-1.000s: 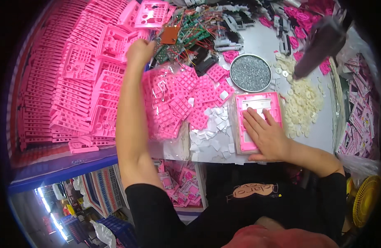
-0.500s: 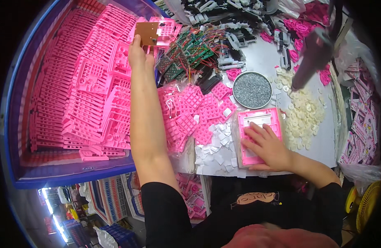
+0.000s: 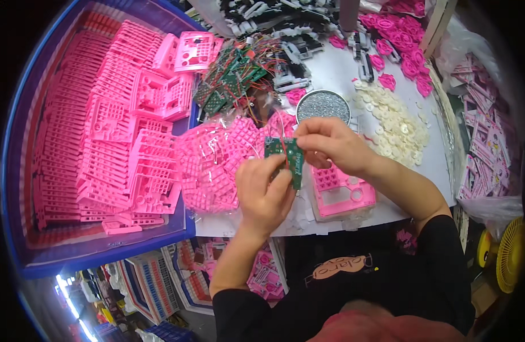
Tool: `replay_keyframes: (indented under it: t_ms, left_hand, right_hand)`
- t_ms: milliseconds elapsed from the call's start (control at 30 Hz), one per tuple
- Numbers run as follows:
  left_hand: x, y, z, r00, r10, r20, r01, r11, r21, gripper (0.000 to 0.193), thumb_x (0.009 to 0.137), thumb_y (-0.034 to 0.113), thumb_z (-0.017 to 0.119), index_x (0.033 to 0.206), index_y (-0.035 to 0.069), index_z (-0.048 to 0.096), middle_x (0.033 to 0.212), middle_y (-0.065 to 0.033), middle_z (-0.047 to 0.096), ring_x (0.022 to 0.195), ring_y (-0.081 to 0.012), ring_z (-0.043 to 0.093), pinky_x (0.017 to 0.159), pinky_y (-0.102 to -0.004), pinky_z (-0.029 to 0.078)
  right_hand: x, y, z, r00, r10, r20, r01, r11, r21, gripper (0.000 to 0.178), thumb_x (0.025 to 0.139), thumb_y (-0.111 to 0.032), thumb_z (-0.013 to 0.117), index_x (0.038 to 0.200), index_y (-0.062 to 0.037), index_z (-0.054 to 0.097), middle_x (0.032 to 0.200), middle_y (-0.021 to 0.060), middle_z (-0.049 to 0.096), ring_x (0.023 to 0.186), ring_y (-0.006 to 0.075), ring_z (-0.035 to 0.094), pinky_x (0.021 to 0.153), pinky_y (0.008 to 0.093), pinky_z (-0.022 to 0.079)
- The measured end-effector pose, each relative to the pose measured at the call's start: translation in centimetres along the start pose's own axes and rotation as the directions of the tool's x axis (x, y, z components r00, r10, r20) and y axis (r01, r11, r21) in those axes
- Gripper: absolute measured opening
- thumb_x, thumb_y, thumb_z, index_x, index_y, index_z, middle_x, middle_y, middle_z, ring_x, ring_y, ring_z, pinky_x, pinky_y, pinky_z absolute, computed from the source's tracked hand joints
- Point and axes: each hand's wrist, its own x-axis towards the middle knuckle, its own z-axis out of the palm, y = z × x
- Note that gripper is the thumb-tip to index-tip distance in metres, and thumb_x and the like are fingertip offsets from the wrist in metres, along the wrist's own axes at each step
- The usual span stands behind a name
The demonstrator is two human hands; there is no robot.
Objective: Assembling a pink plastic toy component with electrical parts and screws using an electric screwdriver.
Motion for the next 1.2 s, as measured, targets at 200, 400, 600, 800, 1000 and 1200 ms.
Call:
replay_keyframes:
  t_ms: [200, 400, 600, 800, 1000, 1200]
  left_hand:
    - [-4.8, 2.9, -0.5, 0.914, -0.375, 0.152, 0.400, 0.895, -0.198, 0.020, 0.077, 0.000, 0.074, 0.096, 0.002, 0.065, 0.111, -0.0175, 0.067, 0.100, -0.0357, 0.065, 0.089, -0.0430, 0.051]
    - [-2.3, 2.1, 0.2, 0.715, -0.688, -0.127, 0.621, 0.707, -0.339, 0.026, 0.080, 0.000, 0.072, 0.105, 0.000, 0.064, 0.110, -0.0110, 0.064, 0.099, -0.0239, 0.062, 0.089, -0.0352, 0.049]
    - [-2.7, -1.5, 1.9, 0.788, -0.610, -0.078, 0.595, 0.789, -0.156, 0.038, 0.083, 0.005, 0.076, 0.115, 0.002, 0.058, 0.112, -0.0114, 0.056, 0.104, -0.0252, 0.055, 0.093, -0.0401, 0.043]
    - [-1.0, 4.5, 1.9, 0.889, -0.439, -0.131, 0.420, 0.895, -0.152, 0.025, 0.082, 0.003, 0.076, 0.099, 0.000, 0.058, 0.101, -0.0134, 0.058, 0.092, -0.0257, 0.053, 0.084, -0.0377, 0.044]
    - [0.0, 1.7, 5.7, 0.707, -0.706, 0.033, 0.642, 0.623, -0.447, 0.012, 0.084, 0.006, 0.074, 0.089, 0.001, 0.064, 0.084, -0.0071, 0.061, 0.069, -0.0206, 0.056, 0.064, -0.0321, 0.043]
    - [-0.2, 1.8, 6.4, 0.824, -0.567, -0.025, 0.432, 0.655, -0.620, 0.011, 0.080, -0.005, 0.069, 0.087, 0.001, 0.063, 0.089, -0.0095, 0.065, 0.073, -0.0183, 0.059, 0.068, -0.0274, 0.047]
  right_hand:
    - [-2.1, 2.9, -2.0, 0.935, -0.311, -0.170, 0.212, 0.876, -0.434, 0.010, 0.093, -0.009, 0.067, 0.093, 0.0005, 0.065, 0.078, -0.0036, 0.061, 0.070, 0.0011, 0.054, 0.061, 0.0200, 0.043]
    - [-2.5, 1.7, -1.6, 0.964, -0.214, -0.157, 0.171, 0.954, -0.248, 0.007, 0.093, -0.006, 0.065, 0.095, 0.0013, 0.065, 0.081, -0.0035, 0.062, 0.071, 0.0012, 0.054, 0.061, 0.0200, 0.044]
    - [-2.6, 1.8, -1.8, 0.939, -0.300, -0.170, 0.210, 0.888, -0.409, 0.006, 0.092, -0.005, 0.066, 0.092, 0.0010, 0.064, 0.080, -0.0030, 0.062, 0.070, 0.0009, 0.054, 0.061, 0.0191, 0.044]
    - [-2.0, 1.5, -1.2, 0.892, -0.367, -0.264, 0.190, 0.835, -0.517, 0.007, 0.090, -0.005, 0.067, 0.088, 0.0003, 0.064, 0.072, -0.0035, 0.060, 0.063, 0.0007, 0.053, 0.054, 0.0196, 0.042]
    - [-1.8, 2.4, 0.0, 0.785, -0.620, -0.023, 0.316, 0.432, -0.844, 0.010, 0.087, -0.006, 0.071, 0.086, 0.0007, 0.063, 0.066, 0.0017, 0.062, 0.058, 0.0058, 0.060, 0.052, 0.0235, 0.047]
    - [-1.7, 2.6, -0.8, 0.821, -0.558, -0.119, 0.225, 0.509, -0.831, 0.011, 0.088, -0.007, 0.070, 0.084, -0.0003, 0.062, 0.063, -0.0002, 0.061, 0.053, 0.0052, 0.057, 0.047, 0.0240, 0.044]
